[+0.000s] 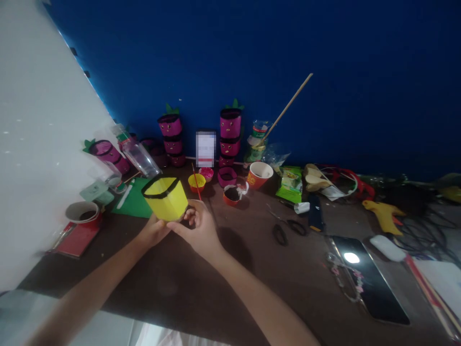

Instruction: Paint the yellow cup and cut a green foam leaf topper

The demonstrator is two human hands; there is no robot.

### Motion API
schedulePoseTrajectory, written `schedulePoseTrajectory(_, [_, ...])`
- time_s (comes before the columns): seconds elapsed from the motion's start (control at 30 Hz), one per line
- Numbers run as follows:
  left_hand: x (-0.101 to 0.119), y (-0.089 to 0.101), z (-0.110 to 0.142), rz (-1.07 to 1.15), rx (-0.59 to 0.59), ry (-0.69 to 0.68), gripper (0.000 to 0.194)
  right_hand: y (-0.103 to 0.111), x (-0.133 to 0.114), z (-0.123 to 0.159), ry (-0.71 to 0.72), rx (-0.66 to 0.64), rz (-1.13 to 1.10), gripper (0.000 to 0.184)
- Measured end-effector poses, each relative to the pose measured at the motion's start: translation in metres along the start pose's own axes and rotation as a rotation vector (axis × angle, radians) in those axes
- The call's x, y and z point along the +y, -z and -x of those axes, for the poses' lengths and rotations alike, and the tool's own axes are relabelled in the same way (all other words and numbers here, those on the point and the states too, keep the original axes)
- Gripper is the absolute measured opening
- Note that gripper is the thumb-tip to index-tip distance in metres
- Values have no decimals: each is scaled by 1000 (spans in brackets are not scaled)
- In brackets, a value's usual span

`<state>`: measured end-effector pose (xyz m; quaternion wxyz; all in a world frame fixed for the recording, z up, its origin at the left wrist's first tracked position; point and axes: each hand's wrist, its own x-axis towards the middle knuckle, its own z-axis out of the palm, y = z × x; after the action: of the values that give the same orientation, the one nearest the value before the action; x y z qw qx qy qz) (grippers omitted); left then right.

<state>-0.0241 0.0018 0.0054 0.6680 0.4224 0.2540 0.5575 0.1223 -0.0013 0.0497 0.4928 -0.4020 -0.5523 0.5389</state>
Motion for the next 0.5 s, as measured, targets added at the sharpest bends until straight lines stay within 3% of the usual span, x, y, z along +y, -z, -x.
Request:
schedulePoseTrajectory(0.23, [1, -1, -1, -23, -3, -15, 47, 1, 4, 0, -13, -4, -34, 51])
schedulePoseTrajectory(0.5, [1, 0, -1, -28, 27, 1, 51, 2, 8, 0, -5, -18, -48, 54])
